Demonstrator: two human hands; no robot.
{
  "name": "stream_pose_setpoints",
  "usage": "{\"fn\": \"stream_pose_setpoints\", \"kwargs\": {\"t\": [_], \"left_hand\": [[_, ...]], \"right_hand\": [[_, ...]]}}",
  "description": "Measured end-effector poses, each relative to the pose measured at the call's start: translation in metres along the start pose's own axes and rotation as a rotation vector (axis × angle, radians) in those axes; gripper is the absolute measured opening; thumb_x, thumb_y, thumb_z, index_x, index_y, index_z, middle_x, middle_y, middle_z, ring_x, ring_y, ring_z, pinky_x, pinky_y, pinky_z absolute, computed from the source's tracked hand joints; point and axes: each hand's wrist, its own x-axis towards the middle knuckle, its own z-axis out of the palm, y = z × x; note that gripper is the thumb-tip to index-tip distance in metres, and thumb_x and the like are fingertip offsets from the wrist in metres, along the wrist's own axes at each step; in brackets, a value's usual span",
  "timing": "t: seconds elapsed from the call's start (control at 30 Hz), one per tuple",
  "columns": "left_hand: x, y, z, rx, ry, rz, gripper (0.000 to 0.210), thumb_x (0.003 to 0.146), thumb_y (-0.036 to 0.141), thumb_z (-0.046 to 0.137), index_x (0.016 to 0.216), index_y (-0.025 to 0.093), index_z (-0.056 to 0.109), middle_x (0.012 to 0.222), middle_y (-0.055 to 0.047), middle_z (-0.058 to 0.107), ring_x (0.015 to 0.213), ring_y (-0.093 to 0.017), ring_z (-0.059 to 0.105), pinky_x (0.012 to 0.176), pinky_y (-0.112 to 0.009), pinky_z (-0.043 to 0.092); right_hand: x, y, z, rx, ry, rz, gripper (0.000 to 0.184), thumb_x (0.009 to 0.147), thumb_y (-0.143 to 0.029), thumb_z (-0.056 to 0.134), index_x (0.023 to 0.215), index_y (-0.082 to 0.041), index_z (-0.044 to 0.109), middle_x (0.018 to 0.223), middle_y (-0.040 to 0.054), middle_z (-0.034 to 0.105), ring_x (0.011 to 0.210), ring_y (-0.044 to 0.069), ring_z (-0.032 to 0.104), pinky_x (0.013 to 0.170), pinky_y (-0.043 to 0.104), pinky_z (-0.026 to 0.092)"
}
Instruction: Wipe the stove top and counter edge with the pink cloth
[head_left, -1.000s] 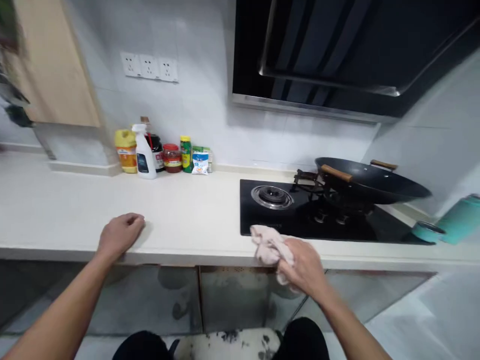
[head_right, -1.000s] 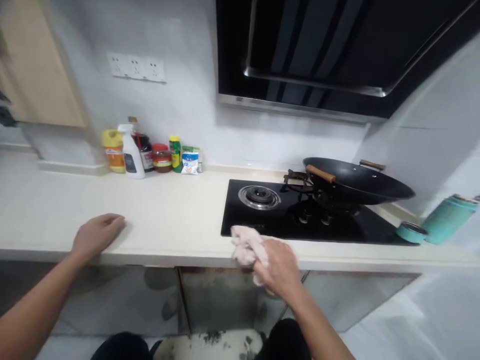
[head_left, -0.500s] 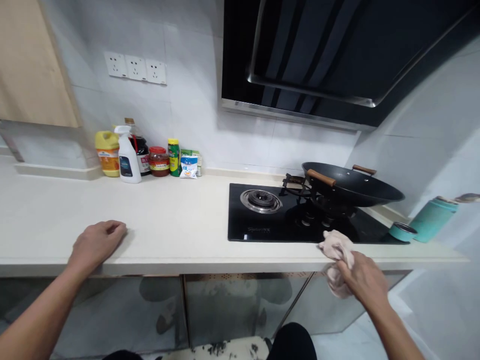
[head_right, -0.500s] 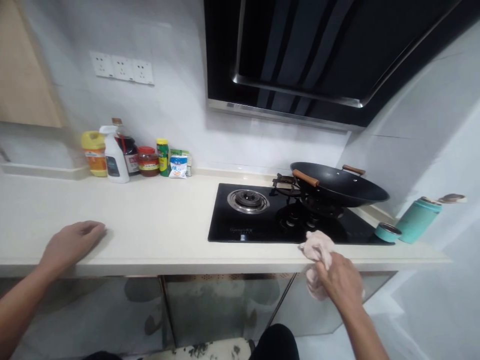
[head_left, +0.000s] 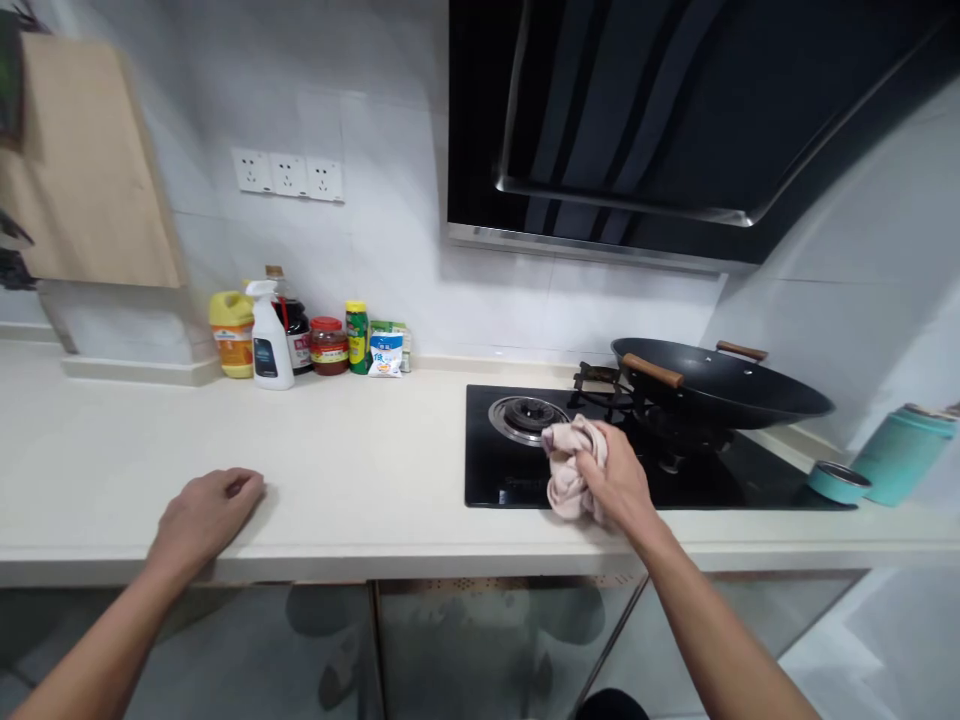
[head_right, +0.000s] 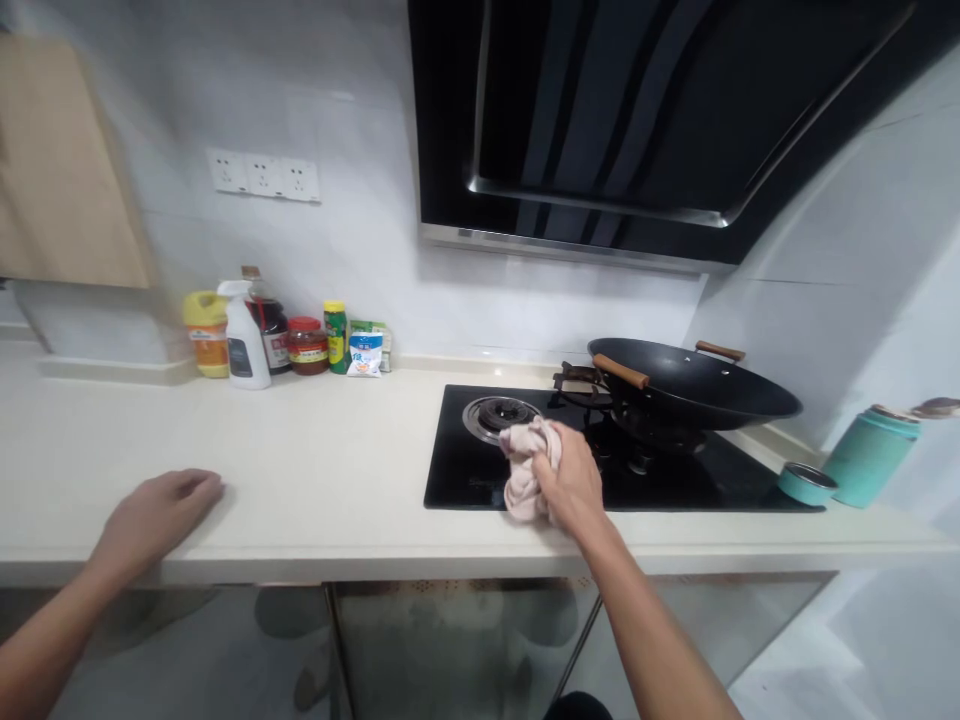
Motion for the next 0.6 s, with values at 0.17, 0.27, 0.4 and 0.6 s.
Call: {"fn": "stream_pose_setpoints", "kwargs": {"t": [0.17,0.27,0.4,0.6], "left_hand": [[-0.004,0.003,0.000,-0.010,-0.002,-0.002,0.050,0.092,0.051,0.039,0.109,0.018,0.073,0.125,-0.012,0.071,0.112,-0.032,0.063,0.087,-0.036,0.047],[-0.005,0.003,0.003,0.005,0.009,0.030,0.050,0.091,0.053,0.039,0.106,0.019,0.073,0.123,-0.012,0.072,0.111,-0.033,0.063,0.087,-0.038,0.047],[-0.003,-0.004,0.010,0.037,0.039,0.082,0.048,0.090,0.051,0.039,0.100,0.019,0.073,0.117,-0.012,0.073,0.109,-0.032,0.062,0.089,-0.040,0.046],[0.000,-0.015,0.017,0.028,0.043,0.149,0.044,0.088,0.052,0.040,0.090,0.023,0.073,0.109,-0.009,0.074,0.107,-0.030,0.062,0.094,-0.040,0.046]], "right_hand": [[0.032,0.015,0.022,-0.494,-0.355,0.047,0.052,0.100,-0.051,0.035,0.139,-0.024,0.054,0.128,0.0162,0.062,0.116,0.034,0.060,0.097,0.048,0.043],[0.042,0.025,0.032,-0.636,-0.428,0.071,0.051,0.102,-0.050,0.032,0.129,-0.017,0.061,0.117,0.0186,0.068,0.113,0.034,0.063,0.096,0.047,0.043],[0.081,0.040,0.043,-0.646,-0.474,0.210,0.045,0.099,-0.045,0.042,0.125,-0.015,0.064,0.116,0.0210,0.070,0.112,0.032,0.066,0.094,0.043,0.046],[0.159,0.072,0.072,-0.610,-0.507,0.297,0.042,0.090,-0.043,0.056,0.123,-0.021,0.068,0.126,0.0195,0.068,0.116,0.034,0.066,0.092,0.042,0.048]]}}
